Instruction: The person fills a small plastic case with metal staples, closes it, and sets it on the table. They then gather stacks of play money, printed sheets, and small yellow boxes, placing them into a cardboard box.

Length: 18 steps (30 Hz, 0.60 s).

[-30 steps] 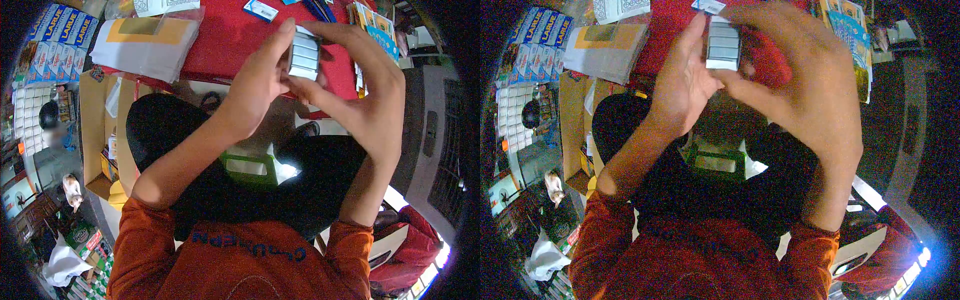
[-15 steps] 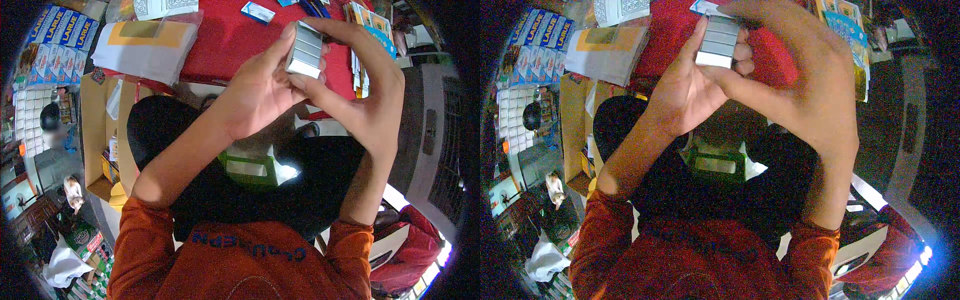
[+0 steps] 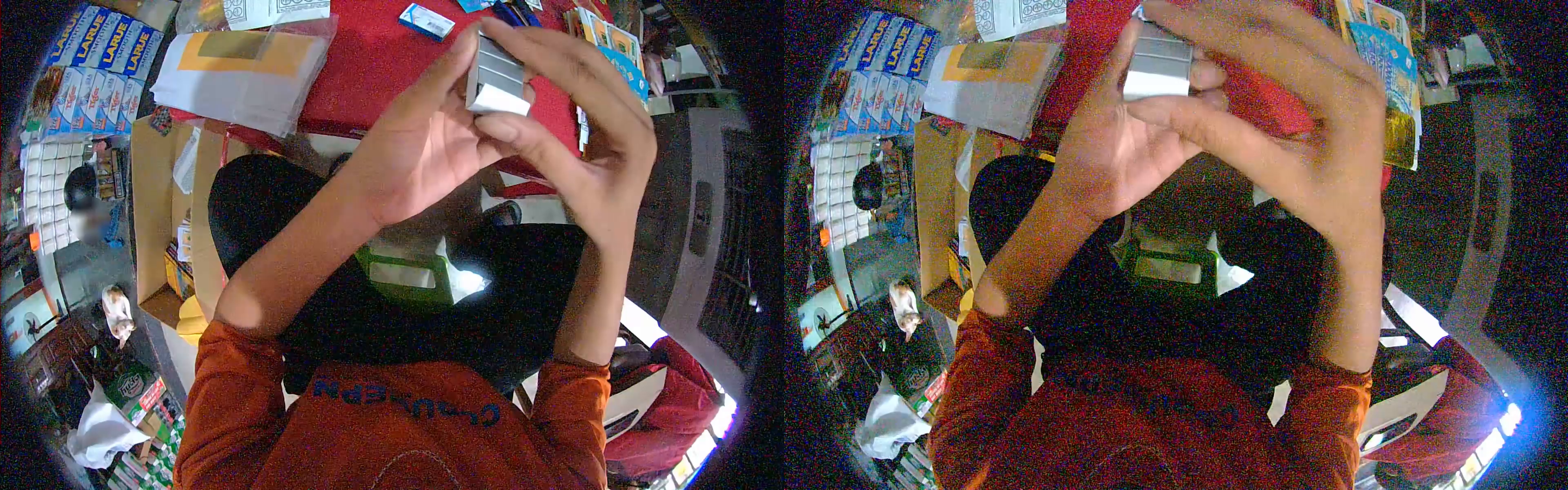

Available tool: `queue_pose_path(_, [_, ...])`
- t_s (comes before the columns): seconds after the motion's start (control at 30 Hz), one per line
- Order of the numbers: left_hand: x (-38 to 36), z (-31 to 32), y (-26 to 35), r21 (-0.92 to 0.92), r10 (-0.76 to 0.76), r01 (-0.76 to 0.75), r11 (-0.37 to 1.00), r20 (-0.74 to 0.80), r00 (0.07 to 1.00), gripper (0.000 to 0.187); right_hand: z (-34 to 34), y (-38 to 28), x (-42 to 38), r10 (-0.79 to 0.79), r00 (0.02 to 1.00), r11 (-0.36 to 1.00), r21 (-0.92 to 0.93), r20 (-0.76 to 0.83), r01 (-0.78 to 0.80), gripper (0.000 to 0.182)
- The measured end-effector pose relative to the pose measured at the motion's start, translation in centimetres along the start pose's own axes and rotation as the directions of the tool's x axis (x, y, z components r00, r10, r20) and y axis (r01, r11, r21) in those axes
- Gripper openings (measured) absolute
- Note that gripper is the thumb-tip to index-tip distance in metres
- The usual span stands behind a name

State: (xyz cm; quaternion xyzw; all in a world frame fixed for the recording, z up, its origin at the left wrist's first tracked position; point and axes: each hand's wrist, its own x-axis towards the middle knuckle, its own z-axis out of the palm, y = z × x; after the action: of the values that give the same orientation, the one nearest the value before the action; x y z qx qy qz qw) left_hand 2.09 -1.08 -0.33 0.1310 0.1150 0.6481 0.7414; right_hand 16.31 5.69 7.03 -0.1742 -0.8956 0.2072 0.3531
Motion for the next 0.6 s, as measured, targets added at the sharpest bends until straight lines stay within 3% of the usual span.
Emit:
queue_pose_path(0.07, [0.0, -0.1, 0.2, -0.024, 0.031, -0.032, 0.999, -0.039, 0.999, 0.048, 0.4, -0.3, 0.1, 0.081, 0.997, 0.992, 0.102, -0.014, -0.079, 0.051])
queue_pose_path(0.13, [-0.3, -0.7, 1.1, -0.154, -0.053, 0.079, 0.985, 0.167, 0.984, 0.043, 0.6, -0.5, 0.2, 0.166, 0.986, 0.917, 0.367, 0.006, -0.157, 0.055])
queue_pose_path(0.17, [-0.3, -1.0, 1.0, -0.154, -0.052, 0.078, 0.985, 0.167, 0.985, 0.043, 0.4, -0.2, 0.0, 0.166, 0.986, 0.917, 0.368, 0.006, -0.156, 0.055])
queue_pose_path(0.23, [-0.2, -0.8, 1.0, -0.23, -0.072, 0.083, 0.97, 0.056, 0.996, 0.045, -0.4, 0.5, 0.0, -0.063, 0.993, 0.992, -0.106, 0.097, 0.073, 0.072])
queue_pose_path(0.27, [-0.3, -0.5, 0.9, -0.23, -0.071, 0.082, 0.97, 0.056, 0.996, 0.045, 0.0, 0.5, -0.2, -0.064, 0.993, 0.992, -0.105, 0.097, 0.074, 0.072])
queue_pose_path(0.33, [-0.4, 2.0, 1.2, -0.005, 0.058, -0.06, 0.998, -0.213, 0.975, 0.046, 1.3, -0.2, -0.2, -0.214, 0.935, 0.956, -0.256, -0.283, 0.142, 0.047])
queue_pose_path(0.37, [-0.3, 1.3, 1.1, -0.004, 0.06, -0.063, 0.998, -0.212, 0.975, 0.046, 1.6, -0.2, -0.5, -0.216, 0.935, 0.956, -0.256, -0.282, 0.144, 0.047])
queue_pose_path(0.43, [-0.2, 0.2, 1.1, -0.127, 0.041, -0.048, 0.991, -0.062, 0.997, 0.049, 1.8, 0.0, -1.1, -0.355, 0.896, 0.891, -0.386, -0.268, 0.238, 0.044])
queue_pose_path(0.6, [-0.8, 1.6, 1.4, -0.014, 0.033, -0.034, 0.999, -0.106, 0.994, 0.052, 1.0, -0.2, -0.8, -0.42, 0.904, 0.777, -0.546, -0.08, 0.313, 0.042])
